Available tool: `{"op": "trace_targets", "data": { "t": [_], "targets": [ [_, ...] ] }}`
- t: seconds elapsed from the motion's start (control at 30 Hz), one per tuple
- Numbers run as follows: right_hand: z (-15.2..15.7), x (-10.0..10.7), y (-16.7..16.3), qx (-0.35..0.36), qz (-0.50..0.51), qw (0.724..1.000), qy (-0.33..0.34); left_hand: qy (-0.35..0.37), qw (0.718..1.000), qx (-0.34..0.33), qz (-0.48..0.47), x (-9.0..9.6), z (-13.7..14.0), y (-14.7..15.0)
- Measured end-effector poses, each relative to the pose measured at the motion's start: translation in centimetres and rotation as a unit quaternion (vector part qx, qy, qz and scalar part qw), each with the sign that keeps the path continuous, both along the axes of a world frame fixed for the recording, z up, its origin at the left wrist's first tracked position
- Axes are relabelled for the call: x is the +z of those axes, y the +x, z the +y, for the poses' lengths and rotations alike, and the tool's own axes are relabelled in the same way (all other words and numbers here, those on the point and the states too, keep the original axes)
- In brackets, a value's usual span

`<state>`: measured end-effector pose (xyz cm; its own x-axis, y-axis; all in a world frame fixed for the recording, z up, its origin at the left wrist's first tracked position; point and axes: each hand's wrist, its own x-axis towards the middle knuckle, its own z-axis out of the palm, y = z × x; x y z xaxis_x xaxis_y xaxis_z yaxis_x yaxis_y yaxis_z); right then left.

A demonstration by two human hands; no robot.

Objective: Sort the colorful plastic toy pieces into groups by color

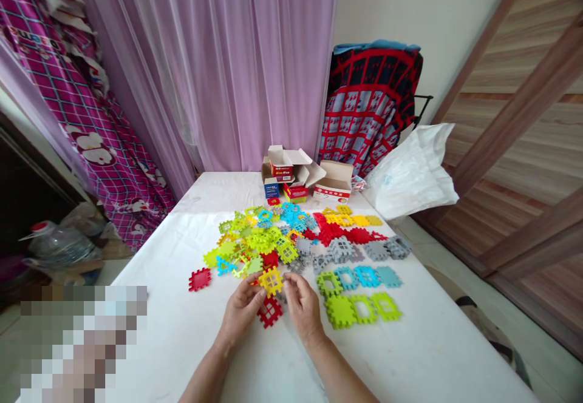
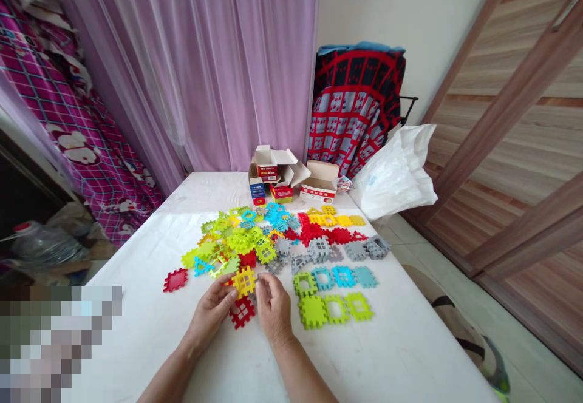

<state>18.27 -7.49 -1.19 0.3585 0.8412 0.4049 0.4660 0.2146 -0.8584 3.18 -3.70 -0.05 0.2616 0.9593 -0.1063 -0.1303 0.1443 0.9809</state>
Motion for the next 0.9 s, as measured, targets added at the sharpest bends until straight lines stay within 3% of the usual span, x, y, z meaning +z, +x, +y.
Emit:
{"op": "trace_targets", "data": {
  "t": [0.1, 0.17, 0.33, 0.57, 0.9],
  "targets": [
    [-0.1, 1.2, 0.8, 0.021, -0.109, 0.993, 0.05, 0.002, 1.0, -0.006, -0.01, -0.1, 0.0, 0.0],
    [0.0, 2.6, 1.6, 0.071, -0.205, 0.975, 0.055, 0.003, 1.0, -0.018, -0.018, -0.2, 0.1, -0.1],
    [0.6, 6.1, 3.4, 0.199, -0.333, 0.921, -0.03, 0.005, 0.999, -0.034, -0.019, -0.1, 0.1, -0.3],
    [1.5, 7.3, 4.0, 0.237, -0.381, 0.892, -0.05, 0.005, 0.998, -0.052, -0.024, -0.3, 0.2, -0.4],
    [1.4, 7.3, 4.0, 0.237, -0.378, 0.892, -0.077, 0.0, 0.997, -0.08, -0.017, 0.2, 0.3, -0.3]
  ]
}}
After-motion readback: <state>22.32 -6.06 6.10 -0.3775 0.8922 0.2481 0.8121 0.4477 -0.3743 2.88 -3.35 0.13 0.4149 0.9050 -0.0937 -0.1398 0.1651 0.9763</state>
